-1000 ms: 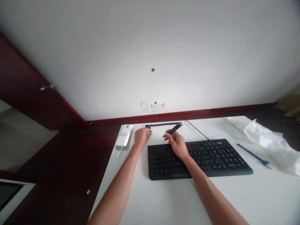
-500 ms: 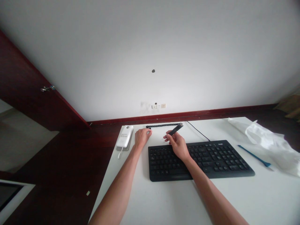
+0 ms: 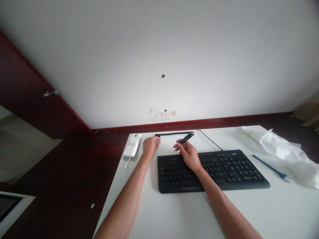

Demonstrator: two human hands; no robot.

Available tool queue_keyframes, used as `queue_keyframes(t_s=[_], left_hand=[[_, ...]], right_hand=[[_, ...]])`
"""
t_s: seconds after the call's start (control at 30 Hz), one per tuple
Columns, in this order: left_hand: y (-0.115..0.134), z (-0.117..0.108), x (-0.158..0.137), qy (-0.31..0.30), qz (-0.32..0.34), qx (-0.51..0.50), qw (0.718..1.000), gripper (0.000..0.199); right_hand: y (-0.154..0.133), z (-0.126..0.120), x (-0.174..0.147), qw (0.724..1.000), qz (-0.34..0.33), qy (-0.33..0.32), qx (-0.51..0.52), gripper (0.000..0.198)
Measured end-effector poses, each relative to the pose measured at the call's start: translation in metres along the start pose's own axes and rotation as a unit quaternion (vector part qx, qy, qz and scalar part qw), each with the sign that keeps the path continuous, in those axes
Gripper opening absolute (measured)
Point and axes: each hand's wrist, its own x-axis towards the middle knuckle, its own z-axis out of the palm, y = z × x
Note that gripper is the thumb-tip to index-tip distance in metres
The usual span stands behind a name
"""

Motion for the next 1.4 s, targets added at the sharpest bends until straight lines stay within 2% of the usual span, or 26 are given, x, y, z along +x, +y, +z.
queue_keyframes(t_s=[0.4,0.93,1.1,1.2,1.3,1.4], left_hand=[[-0.002,0.002,0.001,-0.007,-0.019,0.014,1.0,0.023],[-0.004,0.003,0.0,0.01,0.004,-0.008,1.0,0.021],[-0.004,-0.005,-0.007,0.034,0.045,-0.059,0.997,0.03],[-0.004,-0.009,-0.017,0.041,0.04,-0.116,0.992,0.04],[-0.004,-0.013,-0.037,0.036,0.035,-0.211,0.976,0.046],[0.002,-0.02,-0.071,0.044,0.056,-0.312,0.947,0.043]], right_hand=[[0.0,0.0,0.0,1.0,-0.004,-0.005,-0.004,0.04],[-0.001,-0.001,0.0,1.0,-0.001,-0.006,0.003,0.041],[-0.002,-0.001,0.0,1.0,-0.006,-0.016,-0.002,0.04],[-0.002,-0.001,0.0,1.0,-0.01,-0.022,0.001,0.041],[0.0,-0.001,0.0,0.999,-0.016,-0.029,0.0,0.041],[0.001,-0.002,0.0,0.999,-0.028,-0.038,-0.005,0.042]])
